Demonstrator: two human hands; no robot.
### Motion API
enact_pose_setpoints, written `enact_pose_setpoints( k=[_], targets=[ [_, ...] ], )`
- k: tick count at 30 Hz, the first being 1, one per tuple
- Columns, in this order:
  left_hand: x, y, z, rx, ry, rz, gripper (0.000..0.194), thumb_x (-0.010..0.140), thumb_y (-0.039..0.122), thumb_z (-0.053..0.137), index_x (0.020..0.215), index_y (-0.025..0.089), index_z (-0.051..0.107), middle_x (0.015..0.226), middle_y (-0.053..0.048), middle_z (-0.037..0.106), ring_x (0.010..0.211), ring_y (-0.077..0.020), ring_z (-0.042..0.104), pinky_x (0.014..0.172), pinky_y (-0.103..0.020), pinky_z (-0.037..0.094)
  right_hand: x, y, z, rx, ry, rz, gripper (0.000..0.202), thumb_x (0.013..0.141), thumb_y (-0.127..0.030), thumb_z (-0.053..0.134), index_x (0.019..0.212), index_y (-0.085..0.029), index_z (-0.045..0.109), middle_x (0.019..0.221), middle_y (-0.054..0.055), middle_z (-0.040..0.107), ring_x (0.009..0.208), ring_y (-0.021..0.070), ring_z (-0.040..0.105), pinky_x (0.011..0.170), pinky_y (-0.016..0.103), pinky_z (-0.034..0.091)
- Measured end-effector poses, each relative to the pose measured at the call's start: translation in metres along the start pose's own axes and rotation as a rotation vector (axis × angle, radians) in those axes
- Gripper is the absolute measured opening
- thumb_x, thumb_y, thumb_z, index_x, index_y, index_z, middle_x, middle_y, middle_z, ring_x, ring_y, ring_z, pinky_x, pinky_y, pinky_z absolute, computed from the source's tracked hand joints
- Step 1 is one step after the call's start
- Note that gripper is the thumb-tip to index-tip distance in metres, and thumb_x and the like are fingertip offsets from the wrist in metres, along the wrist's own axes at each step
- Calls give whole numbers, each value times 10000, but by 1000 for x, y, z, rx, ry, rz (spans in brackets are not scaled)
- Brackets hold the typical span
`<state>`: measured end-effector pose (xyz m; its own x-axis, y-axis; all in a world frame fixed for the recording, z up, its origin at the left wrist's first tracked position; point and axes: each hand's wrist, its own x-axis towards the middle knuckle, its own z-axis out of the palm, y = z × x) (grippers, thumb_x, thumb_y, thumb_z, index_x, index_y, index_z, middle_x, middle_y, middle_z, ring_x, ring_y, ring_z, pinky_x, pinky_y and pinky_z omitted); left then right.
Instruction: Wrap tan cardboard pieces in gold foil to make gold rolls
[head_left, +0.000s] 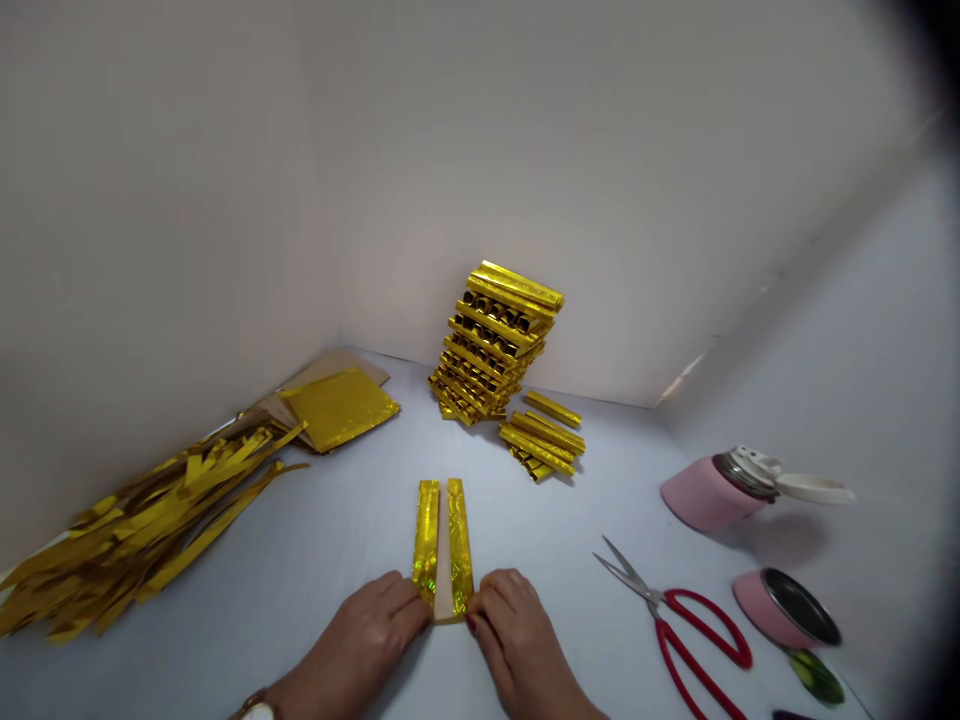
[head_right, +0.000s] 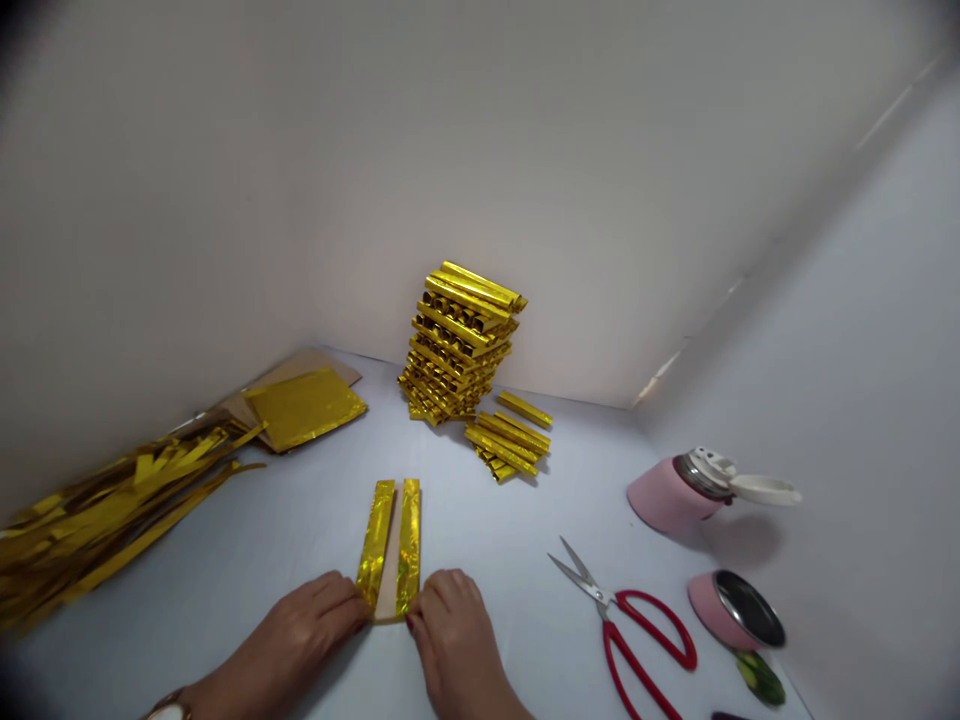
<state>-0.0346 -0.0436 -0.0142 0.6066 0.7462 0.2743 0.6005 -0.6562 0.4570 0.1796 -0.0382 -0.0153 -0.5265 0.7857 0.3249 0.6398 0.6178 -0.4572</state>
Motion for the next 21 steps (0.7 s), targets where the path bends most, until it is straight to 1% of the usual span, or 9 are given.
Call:
enact_pose_setpoints(
  k=[5, 10, 12, 16, 18, 21],
  targets=[
    [0, -3, 7, -17, -4, -72, 250, 861, 1, 466, 959, 218, 541, 833, -13, 603, 739, -188, 551, 671, -292, 446, 2, -2, 1, 0, -11, 56, 159, 856, -64, 396, 819, -199, 471, 823, 64, 520, 759, 223, 482, 661, 368, 426],
    [-4, -4, 15, 11, 16, -151, 168, 915, 78, 421, 852, 198, 519, 782, -25, 587, 685, -203, 540, 614, -318, 431, 3, -4, 2, 30, 9, 108, 155, 842, -62, 427, 785, -205, 449, 822, 46, 510, 767, 216, 485, 698, 379, 410],
    [-3, -2, 14, 23, 21, -147, 160, 932, 113, 419, 835, 196, 517, 770, -25, 580, 677, -203, 538, 609, -318, 431, 2, -4, 3, 50, 16, 129, 162, 835, -60, 443, 771, -208, 435, 813, 34, 507, 766, 209, 485, 701, 370, 405],
    [1, 2, 5, 20, 12, -170, 152, 937, 131, 430, 840, 189, 532, 801, -30, 584, 707, -194, 548, 618, -303, 444, 0, -1, 5, 95, 40, 172, 144, 833, -75, 483, 801, -209, 441, 819, 21, 505, 774, 200, 484, 694, 343, 407],
    [2, 3, 2, 20, -2, -130, 142, 936, 127, 443, 879, 192, 556, 841, -32, 596, 742, -189, 556, 636, -292, 451, -1, 0, 5, 120, 44, 182, 131, 843, -89, 497, 813, -210, 458, 825, 16, 510, 782, 195, 487, 697, 332, 413],
    [-2, 5, -2, 87, -34, -4, 165, 927, 111, 464, 1003, 202, 578, 909, -34, 628, 788, -195, 568, 680, -307, 454, -1, 1, 4, 133, 53, 179, 139, 860, -99, 500, 781, -212, 484, 812, 12, 520, 788, 189, 500, 704, 326, 426]
  ],
)
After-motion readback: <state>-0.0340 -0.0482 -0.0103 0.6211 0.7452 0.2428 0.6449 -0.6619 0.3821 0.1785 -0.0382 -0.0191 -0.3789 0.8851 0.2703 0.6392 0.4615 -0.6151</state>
